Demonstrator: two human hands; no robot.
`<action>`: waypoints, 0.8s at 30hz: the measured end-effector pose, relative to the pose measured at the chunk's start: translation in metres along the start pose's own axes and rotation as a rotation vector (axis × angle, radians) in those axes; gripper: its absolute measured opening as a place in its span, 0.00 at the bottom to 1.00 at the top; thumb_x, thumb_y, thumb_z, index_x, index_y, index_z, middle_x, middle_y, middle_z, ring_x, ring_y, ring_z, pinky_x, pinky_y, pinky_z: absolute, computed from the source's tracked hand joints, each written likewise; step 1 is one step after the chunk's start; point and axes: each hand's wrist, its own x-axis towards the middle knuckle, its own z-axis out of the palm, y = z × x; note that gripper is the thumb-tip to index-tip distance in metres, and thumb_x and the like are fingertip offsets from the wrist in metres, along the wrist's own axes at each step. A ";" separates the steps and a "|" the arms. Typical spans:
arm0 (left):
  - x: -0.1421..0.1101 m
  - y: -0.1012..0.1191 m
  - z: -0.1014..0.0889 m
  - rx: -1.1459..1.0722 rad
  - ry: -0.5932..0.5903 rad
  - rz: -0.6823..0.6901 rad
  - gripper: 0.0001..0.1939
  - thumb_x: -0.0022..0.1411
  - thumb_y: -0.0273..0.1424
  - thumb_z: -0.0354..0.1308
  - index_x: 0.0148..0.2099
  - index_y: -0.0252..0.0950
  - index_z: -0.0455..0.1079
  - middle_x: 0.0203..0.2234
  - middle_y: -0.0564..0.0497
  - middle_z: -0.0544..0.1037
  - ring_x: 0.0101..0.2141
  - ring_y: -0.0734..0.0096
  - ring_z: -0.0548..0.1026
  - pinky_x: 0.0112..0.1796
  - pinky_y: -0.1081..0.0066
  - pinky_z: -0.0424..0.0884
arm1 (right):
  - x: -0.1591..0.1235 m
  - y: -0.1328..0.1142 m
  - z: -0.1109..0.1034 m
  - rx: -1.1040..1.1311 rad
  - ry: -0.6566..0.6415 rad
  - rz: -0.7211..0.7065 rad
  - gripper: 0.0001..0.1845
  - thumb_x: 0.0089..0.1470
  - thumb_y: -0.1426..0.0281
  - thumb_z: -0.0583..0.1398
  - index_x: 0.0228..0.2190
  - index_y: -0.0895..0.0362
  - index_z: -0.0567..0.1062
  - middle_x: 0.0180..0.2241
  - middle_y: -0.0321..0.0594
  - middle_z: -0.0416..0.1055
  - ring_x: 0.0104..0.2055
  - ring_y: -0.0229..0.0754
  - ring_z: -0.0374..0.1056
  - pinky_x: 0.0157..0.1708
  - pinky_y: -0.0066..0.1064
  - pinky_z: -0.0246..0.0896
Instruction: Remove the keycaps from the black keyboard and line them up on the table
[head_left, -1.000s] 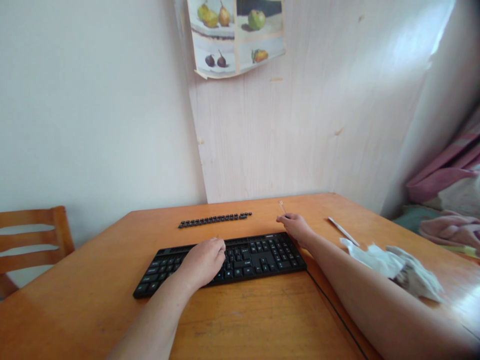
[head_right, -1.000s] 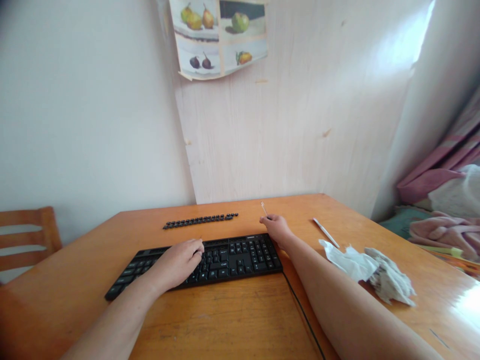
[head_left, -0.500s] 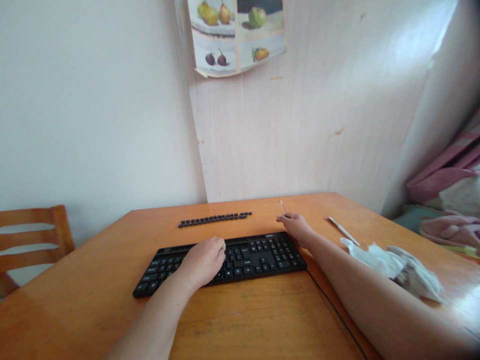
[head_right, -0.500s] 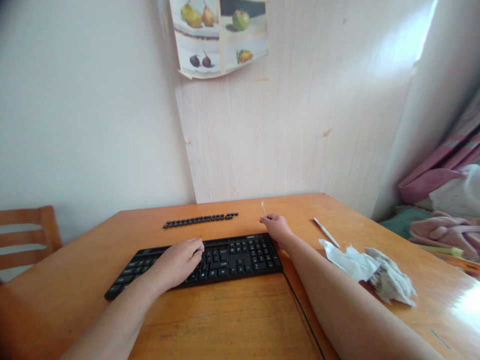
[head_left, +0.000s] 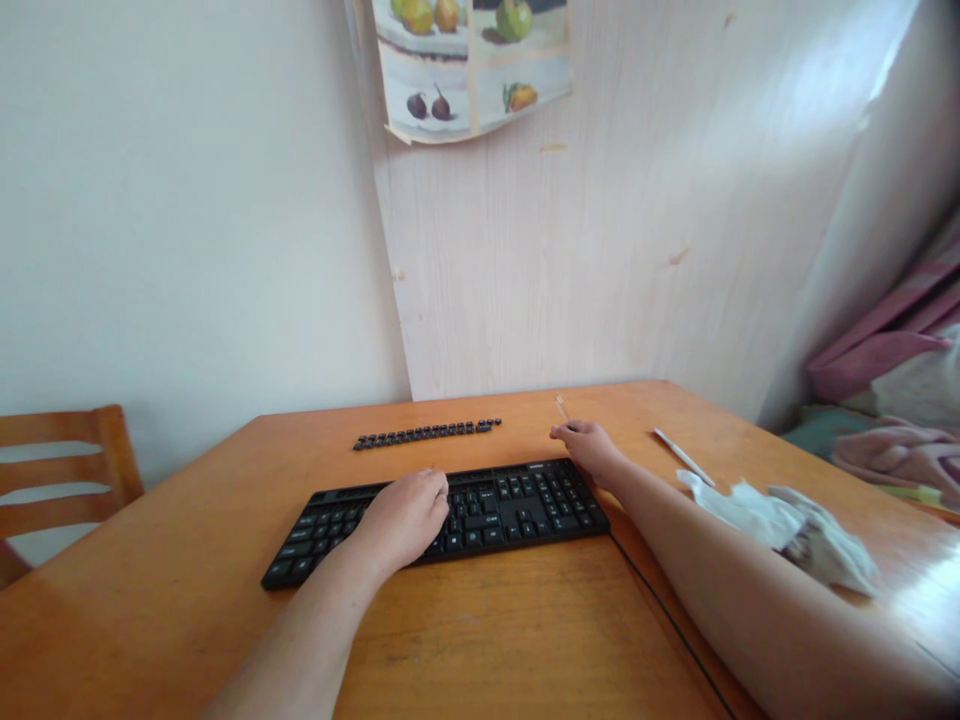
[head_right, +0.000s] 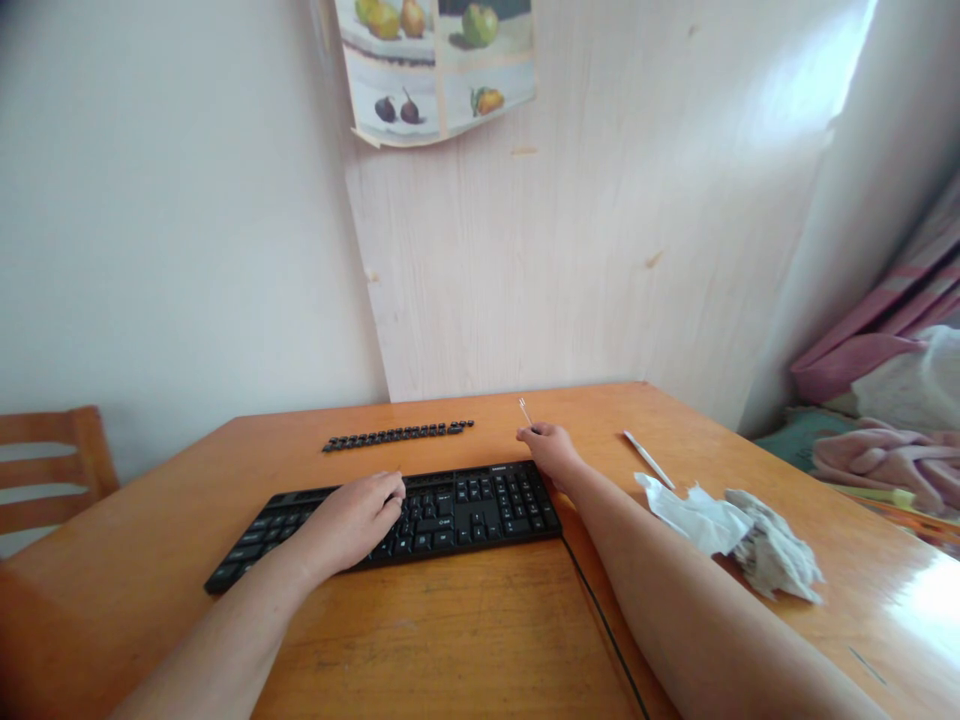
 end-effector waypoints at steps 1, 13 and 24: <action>0.000 0.000 0.000 0.001 0.002 0.003 0.09 0.63 0.28 0.45 0.33 0.38 0.65 0.30 0.49 0.74 0.32 0.67 0.71 0.33 0.69 0.61 | 0.000 0.000 0.000 0.009 -0.004 0.003 0.17 0.44 0.59 0.61 0.28 0.61 0.78 0.19 0.34 0.65 0.24 0.37 0.58 0.26 0.29 0.49; 0.000 0.000 0.000 -0.015 0.007 0.002 0.09 0.63 0.28 0.45 0.33 0.38 0.65 0.31 0.49 0.73 0.32 0.67 0.71 0.33 0.69 0.61 | -0.001 -0.003 -0.004 0.141 -0.051 0.044 0.26 0.53 0.49 0.54 0.32 0.61 0.74 0.14 0.27 0.53 0.15 0.32 0.48 0.17 0.27 0.41; 0.000 0.001 -0.002 -0.032 -0.002 -0.003 0.10 0.64 0.29 0.45 0.33 0.38 0.65 0.31 0.49 0.73 0.34 0.66 0.71 0.35 0.69 0.63 | 0.000 -0.005 -0.006 0.206 -0.051 0.095 0.27 0.57 0.48 0.50 0.31 0.60 0.73 0.15 0.30 0.58 0.14 0.33 0.51 0.16 0.27 0.45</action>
